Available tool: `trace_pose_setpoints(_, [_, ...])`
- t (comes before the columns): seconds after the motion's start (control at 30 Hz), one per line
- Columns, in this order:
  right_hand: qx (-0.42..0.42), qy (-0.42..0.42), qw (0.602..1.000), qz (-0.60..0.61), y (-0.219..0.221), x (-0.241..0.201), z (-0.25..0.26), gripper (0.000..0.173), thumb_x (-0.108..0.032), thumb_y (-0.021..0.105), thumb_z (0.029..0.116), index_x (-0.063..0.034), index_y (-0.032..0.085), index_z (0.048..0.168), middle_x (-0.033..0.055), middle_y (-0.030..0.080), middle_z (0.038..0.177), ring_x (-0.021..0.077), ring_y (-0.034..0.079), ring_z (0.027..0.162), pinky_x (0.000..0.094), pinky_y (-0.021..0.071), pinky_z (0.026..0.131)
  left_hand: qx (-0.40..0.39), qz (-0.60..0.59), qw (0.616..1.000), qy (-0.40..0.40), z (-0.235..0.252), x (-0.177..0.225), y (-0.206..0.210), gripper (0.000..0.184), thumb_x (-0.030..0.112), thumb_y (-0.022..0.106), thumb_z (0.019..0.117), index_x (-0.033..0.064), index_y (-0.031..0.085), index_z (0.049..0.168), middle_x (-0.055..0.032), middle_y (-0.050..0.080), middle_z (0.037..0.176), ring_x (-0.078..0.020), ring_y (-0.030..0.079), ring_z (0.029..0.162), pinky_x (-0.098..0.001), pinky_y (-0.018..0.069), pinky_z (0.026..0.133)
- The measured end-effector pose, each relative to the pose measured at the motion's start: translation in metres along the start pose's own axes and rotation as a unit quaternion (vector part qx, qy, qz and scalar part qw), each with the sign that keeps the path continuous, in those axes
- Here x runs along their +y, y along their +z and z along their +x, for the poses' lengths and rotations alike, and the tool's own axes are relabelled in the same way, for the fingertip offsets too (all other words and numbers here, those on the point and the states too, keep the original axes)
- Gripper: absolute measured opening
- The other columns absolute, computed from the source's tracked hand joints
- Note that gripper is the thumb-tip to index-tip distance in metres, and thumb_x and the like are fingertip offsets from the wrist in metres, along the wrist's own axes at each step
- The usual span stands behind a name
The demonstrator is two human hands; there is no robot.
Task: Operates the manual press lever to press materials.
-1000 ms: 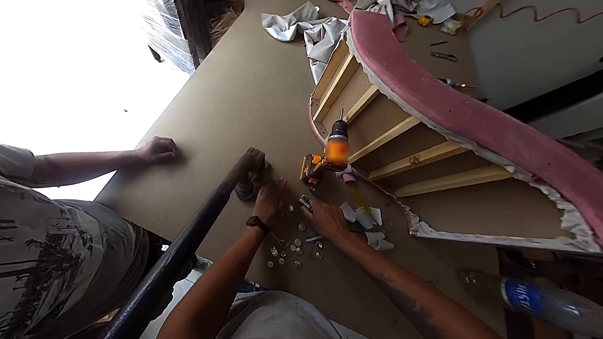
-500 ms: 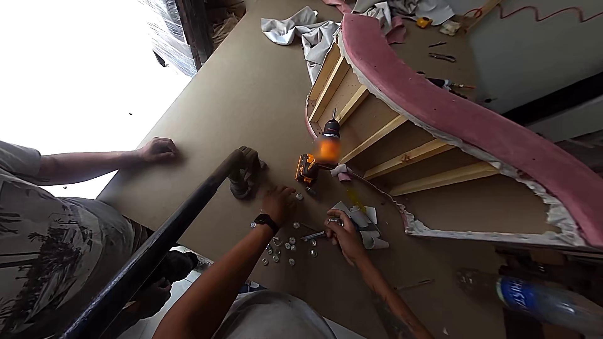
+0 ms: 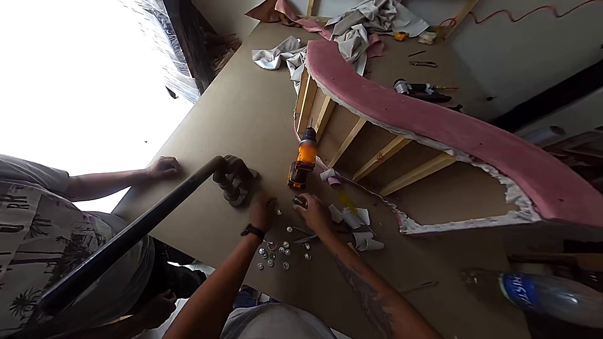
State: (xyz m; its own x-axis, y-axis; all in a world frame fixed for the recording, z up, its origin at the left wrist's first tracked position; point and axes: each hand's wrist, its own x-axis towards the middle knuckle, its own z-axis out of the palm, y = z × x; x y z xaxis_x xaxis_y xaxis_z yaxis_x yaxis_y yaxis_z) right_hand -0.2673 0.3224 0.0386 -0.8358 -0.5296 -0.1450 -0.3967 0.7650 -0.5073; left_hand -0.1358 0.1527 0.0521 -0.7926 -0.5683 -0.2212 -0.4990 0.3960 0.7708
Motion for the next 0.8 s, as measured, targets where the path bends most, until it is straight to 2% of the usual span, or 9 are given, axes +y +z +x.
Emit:
trace_pose_setpoints(0.07, [-0.001,-0.021,0.999,-0.028,0.006,-0.006,0.006,0.041,-0.045,0.080,0.0862,-0.0214,0.071,0.118,0.0051,0.072,0.109,0.0265,0.070,0.098,0.0539,0.0579,0.081,0.034,-0.145,0.987,-0.064,-0.023,-0.023,-0.017,0.022,0.027,0.062,0.1036,0.0140,0.077,0.113,-0.0025,0.076,0.094,-0.0149,0.070,0.075,-0.0377,0.0603,0.073])
trace_pose_setpoints(0.13, [0.002,-0.041,0.999,-0.026,0.009,-0.009,0.011,0.035,-0.039,0.081,0.0865,-0.0182,0.072,0.113,0.0062,0.072,0.108,0.0271,0.070,0.098,0.0537,0.0578,0.082,0.036,-0.262,0.959,-0.103,-0.045,-0.050,-0.032,0.021,0.024,0.066,0.1017,0.0094,0.078,0.112,-0.0054,0.076,0.090,-0.0150,0.066,0.065,-0.0328,0.0564,0.061])
trace_pose_setpoints(0.2, [-0.003,-0.064,0.998,-0.003,0.012,-0.014,0.011,0.033,-0.039,0.080,0.0874,-0.0169,0.073,0.111,0.0065,0.072,0.106,0.0266,0.070,0.097,0.0540,0.0576,0.084,0.036,-0.271,0.955,-0.113,-0.065,-0.071,-0.042,0.020,0.021,0.068,0.1004,0.0081,0.079,0.110,-0.0047,0.077,0.092,-0.0140,0.069,0.067,-0.0317,0.0584,0.065])
trace_pose_setpoints(0.3, [-0.028,-0.101,0.994,0.014,0.015,-0.037,0.000,0.035,-0.047,0.078,0.0889,-0.0201,0.075,0.112,0.0029,0.073,0.106,0.0232,0.070,0.095,0.0532,0.0580,0.082,0.021,-0.169,0.977,-0.127,-0.082,-0.095,-0.050,0.019,0.025,0.067,0.1004,0.0102,0.079,0.104,-0.0023,0.076,0.089,-0.0126,0.071,0.073,-0.0348,0.0611,0.074])
trace_pose_setpoints(0.43, [-0.046,-0.148,0.988,-0.007,0.026,-0.075,-0.013,0.032,-0.045,0.077,0.0894,-0.0228,0.076,0.113,0.0009,0.072,0.103,0.0215,0.070,0.094,0.0512,0.0583,0.079,0.004,0.036,0.987,-0.155,-0.089,-0.096,-0.054,0.024,0.040,0.066,0.0973,0.0212,0.079,0.106,0.0008,0.077,0.101,-0.0159,0.073,0.097,-0.0490,0.0581,0.093])
trace_pose_setpoints(0.53, [-0.035,-0.175,0.983,-0.036,0.045,-0.089,-0.010,0.031,-0.043,0.077,0.0892,-0.0226,0.076,0.112,0.0024,0.071,0.103,0.0233,0.069,0.093,0.0513,0.0585,0.077,0.021,0.055,0.985,-0.159,-0.091,-0.095,-0.053,0.026,0.046,0.068,0.0951,0.0241,0.079,0.103,0.0022,0.077,0.098,-0.0161,0.073,0.096,-0.0499,0.0581,0.091])
trace_pose_setpoints(0.67, [-0.054,-0.158,0.982,-0.084,0.058,-0.095,-0.003,0.032,-0.042,0.079,0.0874,-0.0215,0.073,0.112,0.0056,0.072,0.104,0.0283,0.070,0.095,0.0557,0.0576,0.075,0.047,-0.018,0.987,-0.150,-0.100,-0.107,-0.063,0.029,0.046,0.064,0.0985,0.0208,0.078,0.104,0.0012,0.076,0.095,-0.0143,0.072,0.092,-0.0462,0.0586,0.089])
trace_pose_setpoints(0.73, [-0.074,-0.126,0.987,-0.067,0.049,-0.098,-0.004,0.040,-0.043,0.078,0.0875,-0.0218,0.071,0.121,0.0070,0.072,0.110,0.0296,0.070,0.099,0.0577,0.0573,0.080,0.060,-0.069,0.985,-0.148,-0.106,-0.120,-0.070,0.030,0.045,0.064,0.0987,0.0191,0.078,0.103,0.0007,0.075,0.092,-0.0131,0.072,0.084,-0.0434,0.0601,0.084])
trace_pose_setpoints(0.8, [-0.118,-0.073,0.990,0.005,0.033,-0.097,-0.013,0.047,-0.035,0.077,0.0888,-0.0189,0.066,0.131,0.0114,0.070,0.115,0.0318,0.069,0.100,0.0589,0.0561,0.084,0.063,-0.110,0.981,-0.146,-0.117,-0.136,-0.075,0.029,0.042,0.065,0.0990,0.0160,0.078,0.104,-0.0010,0.074,0.089,-0.0135,0.070,0.076,-0.0413,0.0607,0.078])
